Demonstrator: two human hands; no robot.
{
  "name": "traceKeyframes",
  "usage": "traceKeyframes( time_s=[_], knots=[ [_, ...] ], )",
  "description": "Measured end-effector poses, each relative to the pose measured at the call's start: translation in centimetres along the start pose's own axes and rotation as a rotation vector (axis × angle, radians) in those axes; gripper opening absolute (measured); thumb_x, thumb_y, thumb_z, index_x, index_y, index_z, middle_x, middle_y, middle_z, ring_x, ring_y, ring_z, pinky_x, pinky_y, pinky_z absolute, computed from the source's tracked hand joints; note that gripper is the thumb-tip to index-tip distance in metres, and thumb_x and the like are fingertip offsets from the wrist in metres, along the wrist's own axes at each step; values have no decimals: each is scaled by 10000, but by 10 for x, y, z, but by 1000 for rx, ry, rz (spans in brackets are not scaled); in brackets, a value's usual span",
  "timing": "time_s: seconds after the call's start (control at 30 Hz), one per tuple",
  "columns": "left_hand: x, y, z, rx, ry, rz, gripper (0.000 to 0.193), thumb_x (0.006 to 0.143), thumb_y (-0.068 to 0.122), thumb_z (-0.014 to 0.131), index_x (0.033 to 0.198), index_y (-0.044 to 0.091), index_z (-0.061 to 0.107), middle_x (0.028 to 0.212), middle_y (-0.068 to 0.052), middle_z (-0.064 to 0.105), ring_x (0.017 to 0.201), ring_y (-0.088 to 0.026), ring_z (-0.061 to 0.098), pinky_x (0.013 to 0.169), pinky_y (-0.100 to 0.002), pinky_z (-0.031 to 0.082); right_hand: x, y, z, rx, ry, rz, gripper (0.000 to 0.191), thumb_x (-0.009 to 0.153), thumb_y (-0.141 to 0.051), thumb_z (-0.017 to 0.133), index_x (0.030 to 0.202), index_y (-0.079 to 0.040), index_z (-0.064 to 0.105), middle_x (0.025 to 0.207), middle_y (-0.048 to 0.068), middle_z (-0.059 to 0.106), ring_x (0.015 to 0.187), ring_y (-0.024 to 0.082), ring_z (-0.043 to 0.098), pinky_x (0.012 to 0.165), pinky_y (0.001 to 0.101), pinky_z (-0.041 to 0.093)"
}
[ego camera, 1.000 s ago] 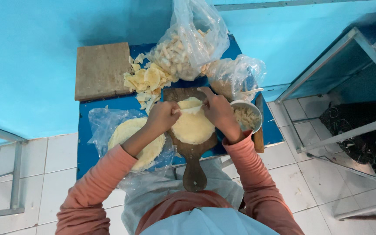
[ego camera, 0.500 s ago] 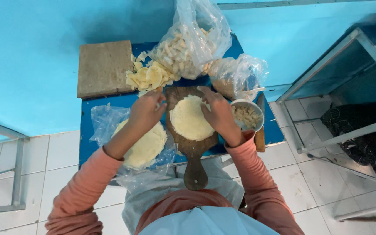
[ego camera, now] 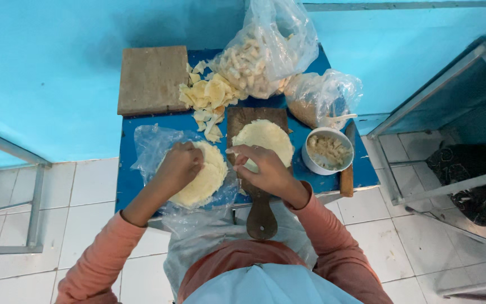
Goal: The person sits at a small table and tears pieces off round flat dough discs by hand, dropping the torn pieces into a bowl and onto the table. They then hold a disc on a wooden paddle board and cut it into pieces with a knife.
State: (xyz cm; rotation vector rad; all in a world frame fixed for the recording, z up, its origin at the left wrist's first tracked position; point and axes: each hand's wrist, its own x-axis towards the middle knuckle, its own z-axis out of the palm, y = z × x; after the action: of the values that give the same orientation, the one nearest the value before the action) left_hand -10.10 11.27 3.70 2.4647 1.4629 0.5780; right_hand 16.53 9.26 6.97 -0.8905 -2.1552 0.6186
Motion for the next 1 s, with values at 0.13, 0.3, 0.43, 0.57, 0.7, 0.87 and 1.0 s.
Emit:
traceKeyframes(
  time_s=[0.13, 0.3, 0.43, 0.57, 0.7, 0.87, 1.0],
  knots=[
    [-1, 18, -22, 29, 110, 185, 132, 785, 102, 752, 870, 82, 653, 835, -129, 687, 888, -393, 645, 810, -531, 460, 2, -1, 2, 149, -3, 61, 478, 855, -126, 807, 1309, -113, 658, 973, 50, 748, 935, 214, 754, 858, 340, 563],
    [-1, 47, -51, -262, 26, 204, 116, 884, 120, 701, 974, 93, 633, 784, -130, 707, 734, -352, 698, 632, -452, 510, 6, 3, 17, 484, -65, -124, 728, 825, -74, 844, 1436, -101, 449, 1290, 103, 659, 1192, 188, 654, 1045, 355, 497],
    [10, 67, -59, -349, 71, 233, 170, 920, 145, 724, 1017, 73, 606, 775, -136, 686, 698, -329, 678, 576, -399, 482, 3, 8, 15, 673, -82, 150, 703, 902, -3, 789, 1513, -112, 458, 1130, 52, 694, 1069, 104, 668, 958, 325, 542],
    [22, 80, -60, -517, -2, 153, 241, 906, 125, 742, 1096, 91, 599, 727, -104, 691, 574, -231, 626, 531, -359, 443, -9, 16, -18, 622, -20, 139, 668, 870, 39, 777, 1469, -102, 518, 1131, 5, 632, 1000, 86, 645, 871, 297, 571],
    [33, 89, -54, -584, -47, 161, 364, 877, 88, 760, 1192, 102, 577, 758, -79, 739, 554, -180, 607, 516, -331, 437, -19, 18, -52, 506, 32, 185, 652, 862, 63, 797, 1447, -108, 563, 1093, 8, 650, 980, 86, 637, 863, 266, 545],
    [60, 83, -42, -664, -77, 196, 374, 865, 63, 746, 1194, 97, 570, 820, -64, 764, 672, -142, 729, 584, -291, 524, -11, 23, -80, 371, 99, 177, 609, 831, 39, 794, 1375, -121, 574, 1130, -29, 666, 949, 58, 650, 819, 234, 562],
    [107, 74, -29, -539, 80, 265, 373, 869, 55, 748, 1201, 91, 580, 848, -87, 768, 687, -213, 731, 613, -339, 532, 19, 35, -90, 93, 295, 169, 541, 861, 32, 795, 1355, -103, 617, 968, 25, 730, 834, 71, 626, 724, 241, 528]
  ],
)
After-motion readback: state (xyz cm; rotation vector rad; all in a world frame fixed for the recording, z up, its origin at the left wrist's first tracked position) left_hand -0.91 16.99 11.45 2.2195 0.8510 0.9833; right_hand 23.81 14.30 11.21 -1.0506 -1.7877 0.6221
